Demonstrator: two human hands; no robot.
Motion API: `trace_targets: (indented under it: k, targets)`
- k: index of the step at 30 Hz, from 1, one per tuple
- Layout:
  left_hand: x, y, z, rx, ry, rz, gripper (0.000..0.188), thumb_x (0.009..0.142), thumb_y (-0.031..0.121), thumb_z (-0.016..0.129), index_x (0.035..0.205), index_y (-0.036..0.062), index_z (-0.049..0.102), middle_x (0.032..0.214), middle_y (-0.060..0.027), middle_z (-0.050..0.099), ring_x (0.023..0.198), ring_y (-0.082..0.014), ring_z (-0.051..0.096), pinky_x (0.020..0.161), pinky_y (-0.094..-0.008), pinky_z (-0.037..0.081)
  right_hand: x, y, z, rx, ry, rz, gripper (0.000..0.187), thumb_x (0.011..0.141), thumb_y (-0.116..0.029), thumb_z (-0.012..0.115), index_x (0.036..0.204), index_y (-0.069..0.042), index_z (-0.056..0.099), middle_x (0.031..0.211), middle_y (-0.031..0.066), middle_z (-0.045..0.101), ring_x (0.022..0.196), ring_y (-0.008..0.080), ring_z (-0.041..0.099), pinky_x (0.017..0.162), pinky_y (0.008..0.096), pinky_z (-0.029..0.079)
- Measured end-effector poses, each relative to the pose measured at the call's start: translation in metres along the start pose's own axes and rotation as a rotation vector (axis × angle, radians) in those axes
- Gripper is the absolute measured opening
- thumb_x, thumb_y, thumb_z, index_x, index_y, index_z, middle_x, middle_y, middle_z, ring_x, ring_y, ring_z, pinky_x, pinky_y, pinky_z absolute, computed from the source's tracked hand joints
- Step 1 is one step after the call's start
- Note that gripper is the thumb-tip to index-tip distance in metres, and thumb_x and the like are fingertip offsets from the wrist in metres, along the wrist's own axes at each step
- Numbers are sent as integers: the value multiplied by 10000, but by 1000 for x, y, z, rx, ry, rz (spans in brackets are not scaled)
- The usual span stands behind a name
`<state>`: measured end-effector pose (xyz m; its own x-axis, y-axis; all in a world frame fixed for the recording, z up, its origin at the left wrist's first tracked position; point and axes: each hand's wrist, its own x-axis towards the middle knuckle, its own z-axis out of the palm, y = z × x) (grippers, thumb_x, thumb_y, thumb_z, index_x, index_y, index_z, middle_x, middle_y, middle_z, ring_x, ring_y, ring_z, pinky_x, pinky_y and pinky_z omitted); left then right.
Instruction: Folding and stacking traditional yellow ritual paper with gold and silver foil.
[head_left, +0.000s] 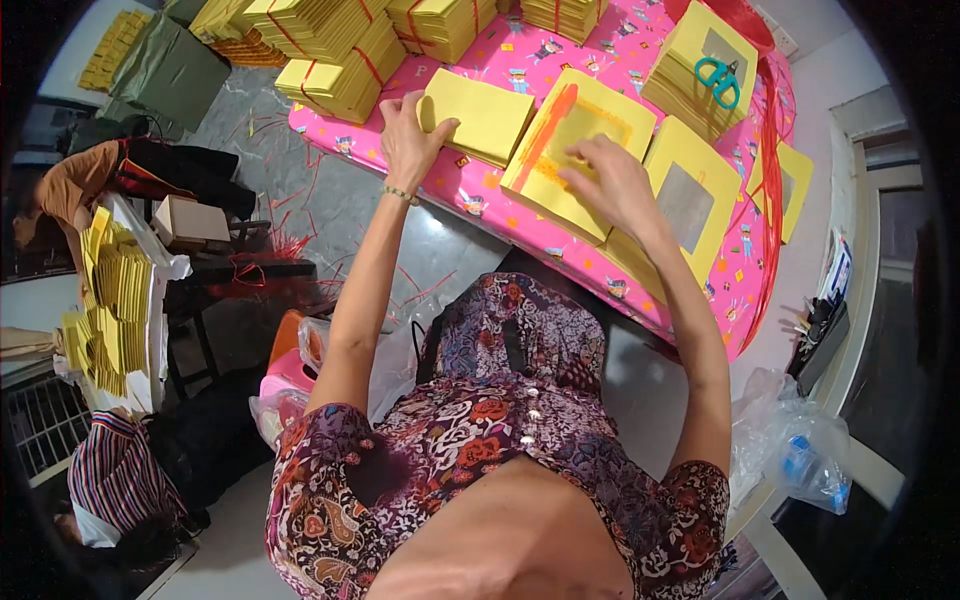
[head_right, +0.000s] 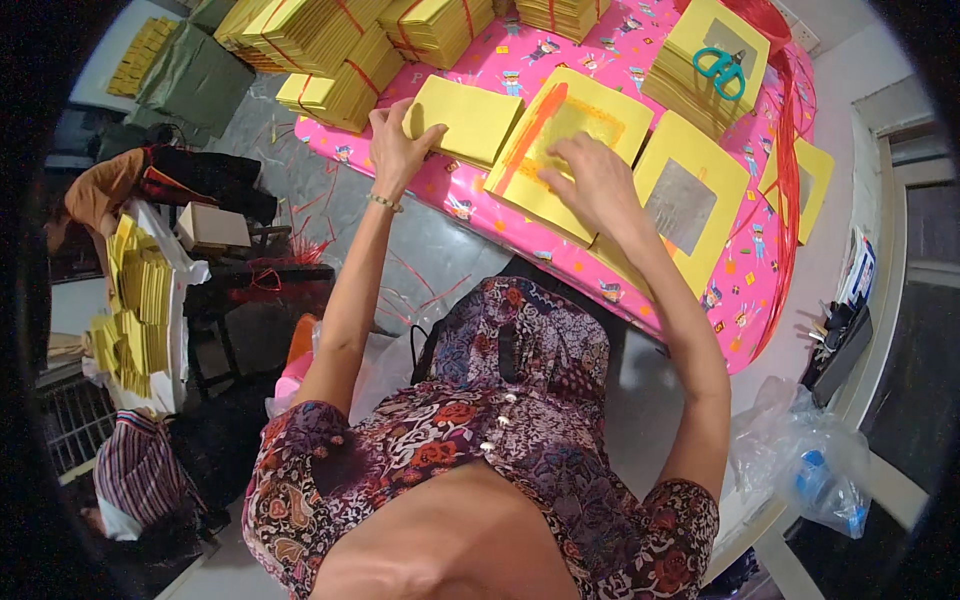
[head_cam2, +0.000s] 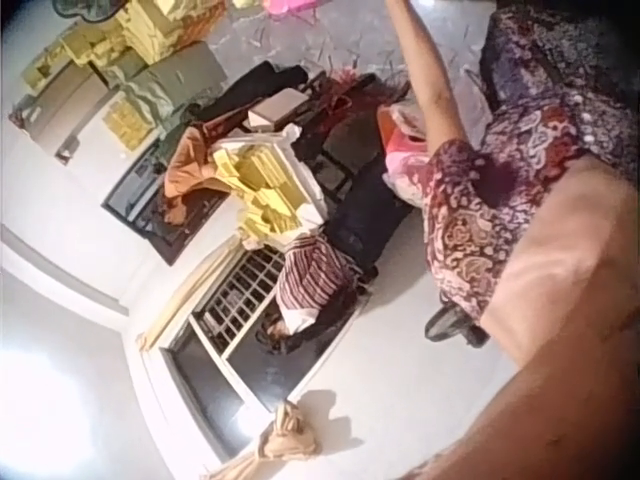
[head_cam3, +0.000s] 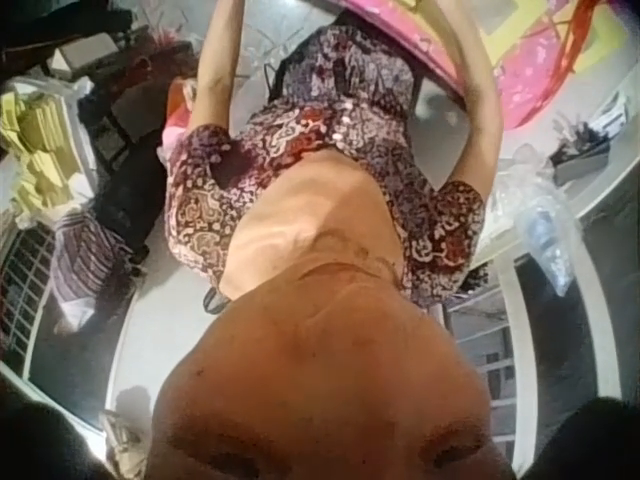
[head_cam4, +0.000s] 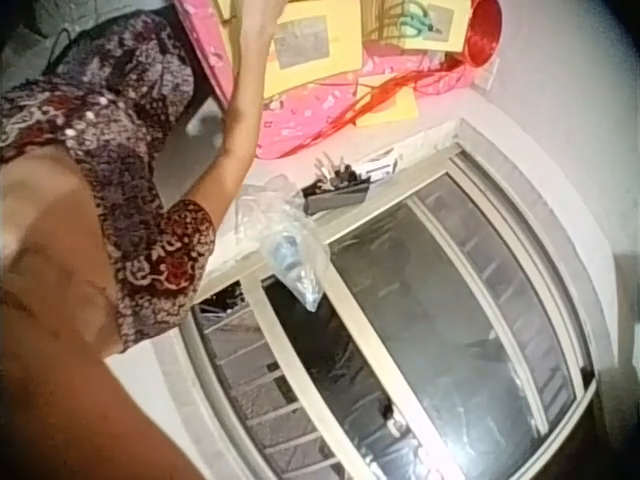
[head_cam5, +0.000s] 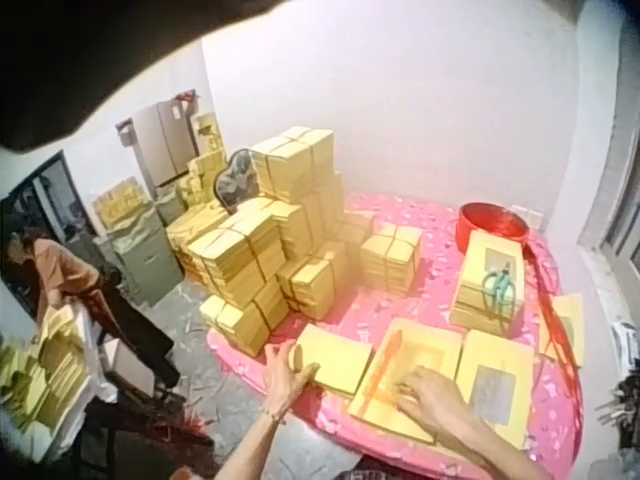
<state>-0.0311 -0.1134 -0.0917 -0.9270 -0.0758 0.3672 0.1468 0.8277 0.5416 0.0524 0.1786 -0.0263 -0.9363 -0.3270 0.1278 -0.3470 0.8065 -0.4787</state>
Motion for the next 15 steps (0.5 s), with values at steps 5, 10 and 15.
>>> trace_targets:
  k: [5, 10, 15]
  targets:
    - [6, 0, 2, 52, -5, 229, 364, 771, 276, 784, 1089, 123, 698, 1005, -109, 622, 887, -308, 583, 776, -422, 501, -50, -9, -3, -125, 12, -43, 411, 787, -298, 748, 1083, -36, 632, 995, 123, 602, 961, 315, 590, 822, 428, 483]
    - [4, 13, -3, -17, -34, 286, 225, 808, 218, 740, 1016, 132, 730, 946, -85, 656, 907, -302, 572, 790, -426, 493, -63, -7, 13, -247, 169, -156, 417, 769, -290, 759, 1093, -57, 640, 1032, 105, 620, 965, 283, 598, 806, 404, 488]
    - [-16, 37, -8, -466, -358, 275, 220, 852, 165, 725, 1063, 101, 730, 936, -67, 685, 796, -171, 629, 682, -293, 504, -63, 0, 15, -205, 196, -193, 283, 788, -237, 738, 1002, -60, 687, 1017, 88, 646, 943, 263, 608, 791, 394, 494]
